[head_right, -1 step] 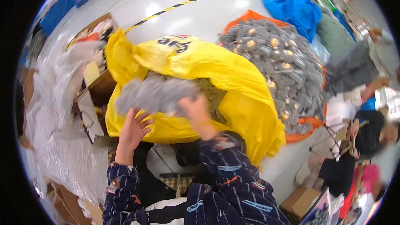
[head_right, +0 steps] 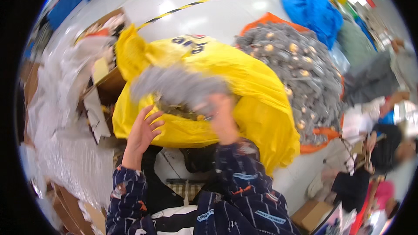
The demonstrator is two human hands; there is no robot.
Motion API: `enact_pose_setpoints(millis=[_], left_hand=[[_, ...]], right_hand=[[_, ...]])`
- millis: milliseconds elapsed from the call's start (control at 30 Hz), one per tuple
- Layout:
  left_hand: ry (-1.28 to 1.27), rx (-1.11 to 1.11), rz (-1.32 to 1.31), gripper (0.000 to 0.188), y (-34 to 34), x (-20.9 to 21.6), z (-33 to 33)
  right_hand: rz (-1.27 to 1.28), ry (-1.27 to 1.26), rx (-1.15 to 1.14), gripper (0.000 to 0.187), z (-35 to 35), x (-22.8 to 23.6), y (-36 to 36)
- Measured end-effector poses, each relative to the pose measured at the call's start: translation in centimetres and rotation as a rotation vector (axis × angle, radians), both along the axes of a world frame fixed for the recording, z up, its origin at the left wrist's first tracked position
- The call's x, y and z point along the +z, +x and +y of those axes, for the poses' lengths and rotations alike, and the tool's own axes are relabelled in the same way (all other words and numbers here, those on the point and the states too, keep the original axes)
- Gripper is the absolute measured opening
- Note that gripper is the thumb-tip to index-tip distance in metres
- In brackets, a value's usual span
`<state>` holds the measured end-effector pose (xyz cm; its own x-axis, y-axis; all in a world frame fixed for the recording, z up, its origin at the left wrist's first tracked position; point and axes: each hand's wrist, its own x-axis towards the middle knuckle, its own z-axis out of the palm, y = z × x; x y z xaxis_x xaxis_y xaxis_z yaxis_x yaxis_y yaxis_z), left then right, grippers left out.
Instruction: The person sits on the floor and repeatedly picks up small gray stuffed toys from a yellow sack. They turn each toy over in their hands, inspect the face and body, and then place it back into the sack. This cycle continues throughout the clip.
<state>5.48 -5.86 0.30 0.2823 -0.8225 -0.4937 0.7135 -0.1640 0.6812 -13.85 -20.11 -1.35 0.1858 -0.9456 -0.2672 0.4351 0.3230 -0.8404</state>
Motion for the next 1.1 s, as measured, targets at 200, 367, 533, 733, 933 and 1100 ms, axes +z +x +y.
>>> enact_pose_setpoints(millis=[200,367,533,733,933,1100], left_hand=[[0.004,0.104,-0.06,0.031,0.2,-1.6,-0.1],[-0.015,0.202,-0.083,0.023,0.0,-1.2,0.2],[-0.029,0.264,-0.098,0.019,-0.5,-1.1,-0.2],[0.026,0.196,-0.105,0.015,-1.0,-0.8,0.1],[0.049,0.042,-0.085,0.016,-1.2,-0.5,0.5],[0.052,0.012,-0.031,0.017,-0.4,-0.3,0.9]], right_hand=[[-0.248,-0.419,-0.041,0.037,-4.3,4.5,-3.2],[0.779,-0.748,0.528,0.024,-1.7,-1.6,5.2],[1.066,-0.748,0.651,0.031,-6.6,-10.2,7.2],[1.247,-0.786,0.749,0.038,-5.6,-14.8,13.5],[1.412,-1.144,0.75,0.026,-5.5,-19.1,18.7],[1.468,-1.245,0.768,0.011,-5.5,-20.9,19.0]])
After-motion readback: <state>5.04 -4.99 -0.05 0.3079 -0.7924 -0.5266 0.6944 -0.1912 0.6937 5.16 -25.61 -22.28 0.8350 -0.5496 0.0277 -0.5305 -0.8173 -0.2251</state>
